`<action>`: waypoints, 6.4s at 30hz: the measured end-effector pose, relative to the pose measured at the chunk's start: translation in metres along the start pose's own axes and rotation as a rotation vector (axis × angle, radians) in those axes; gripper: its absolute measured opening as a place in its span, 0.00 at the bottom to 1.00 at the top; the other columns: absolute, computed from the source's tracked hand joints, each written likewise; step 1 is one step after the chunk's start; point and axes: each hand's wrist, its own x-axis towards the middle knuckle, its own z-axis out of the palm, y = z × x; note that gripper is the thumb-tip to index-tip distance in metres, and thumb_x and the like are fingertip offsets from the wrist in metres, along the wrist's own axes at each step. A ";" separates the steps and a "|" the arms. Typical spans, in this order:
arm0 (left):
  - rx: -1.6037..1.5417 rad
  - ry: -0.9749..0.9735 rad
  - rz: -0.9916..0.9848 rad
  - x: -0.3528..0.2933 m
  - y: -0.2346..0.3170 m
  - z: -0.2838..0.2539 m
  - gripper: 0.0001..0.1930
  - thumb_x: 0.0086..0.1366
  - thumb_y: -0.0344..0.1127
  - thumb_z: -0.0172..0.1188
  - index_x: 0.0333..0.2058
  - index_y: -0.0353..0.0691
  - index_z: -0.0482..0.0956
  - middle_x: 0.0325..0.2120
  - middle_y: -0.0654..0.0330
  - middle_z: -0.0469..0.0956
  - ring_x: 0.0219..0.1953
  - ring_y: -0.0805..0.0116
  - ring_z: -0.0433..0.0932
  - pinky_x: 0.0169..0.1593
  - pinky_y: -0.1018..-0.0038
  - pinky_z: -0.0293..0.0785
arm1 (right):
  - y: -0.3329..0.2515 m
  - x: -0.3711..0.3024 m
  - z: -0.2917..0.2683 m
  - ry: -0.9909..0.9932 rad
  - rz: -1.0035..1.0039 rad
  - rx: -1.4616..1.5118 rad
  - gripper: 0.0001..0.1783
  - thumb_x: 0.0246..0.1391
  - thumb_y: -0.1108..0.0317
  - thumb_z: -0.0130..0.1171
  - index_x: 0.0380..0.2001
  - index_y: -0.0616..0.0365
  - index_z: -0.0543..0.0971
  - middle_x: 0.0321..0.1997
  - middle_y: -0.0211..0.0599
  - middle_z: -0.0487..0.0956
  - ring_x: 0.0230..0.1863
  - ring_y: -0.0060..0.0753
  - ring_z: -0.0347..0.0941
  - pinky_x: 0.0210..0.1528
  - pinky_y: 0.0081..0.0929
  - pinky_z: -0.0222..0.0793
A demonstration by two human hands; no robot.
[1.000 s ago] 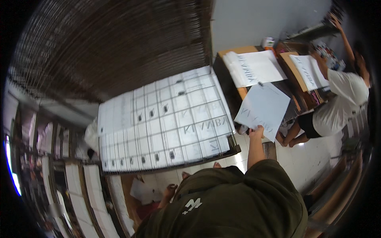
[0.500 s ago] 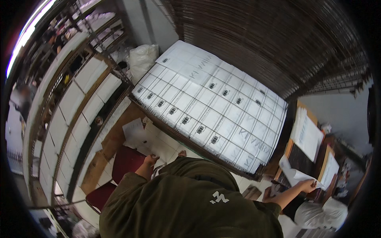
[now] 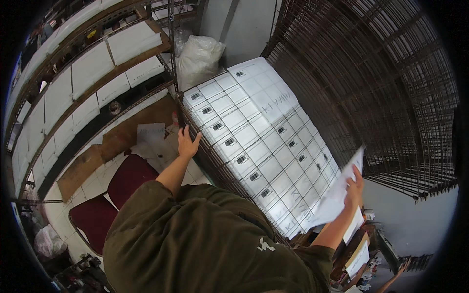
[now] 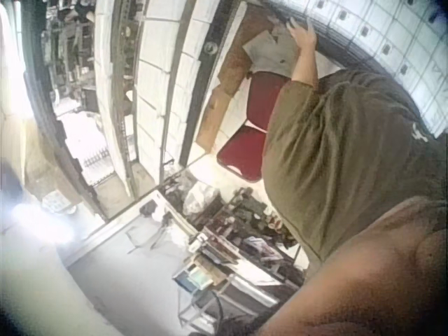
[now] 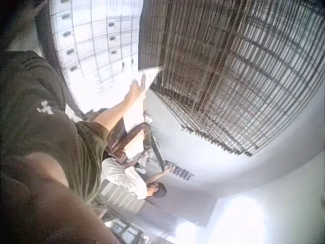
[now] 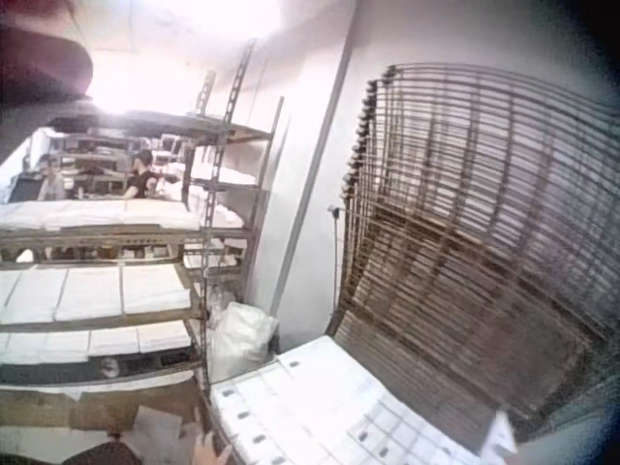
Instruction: The person repeatedly picks up white papers from a table and places them onto a large stack on a metal rack. The person handles the papers one at a time, moving them from the table to the rack in a repetitive cycle.
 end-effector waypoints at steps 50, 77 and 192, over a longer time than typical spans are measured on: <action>-0.072 0.241 -0.243 0.052 0.057 0.068 0.29 0.64 0.50 0.42 0.62 0.51 0.49 0.59 0.42 0.47 0.59 0.43 0.51 0.60 0.57 0.50 | 0.177 0.180 0.341 0.060 0.206 0.392 0.35 0.40 0.84 0.45 0.57 0.61 0.61 0.53 0.46 0.67 0.38 0.27 0.71 0.33 0.18 0.68; -0.109 0.217 -0.231 0.050 0.065 0.064 0.30 0.64 0.50 0.44 0.61 0.48 0.50 0.59 0.40 0.48 0.59 0.41 0.52 0.59 0.57 0.51 | 0.202 0.194 0.347 0.082 0.100 0.332 0.36 0.41 0.84 0.46 0.59 0.59 0.58 0.57 0.46 0.62 0.47 0.36 0.67 0.41 0.26 0.68; -0.490 -0.192 1.076 -0.003 0.350 -0.147 0.12 0.53 0.31 0.58 0.38 0.38 0.74 0.35 0.56 0.75 0.40 0.62 0.74 0.44 0.69 0.68 | -0.167 0.002 0.084 -0.842 -0.689 -0.207 0.07 0.45 0.77 0.51 0.31 0.62 0.73 0.28 0.39 0.76 0.29 0.29 0.73 0.33 0.25 0.67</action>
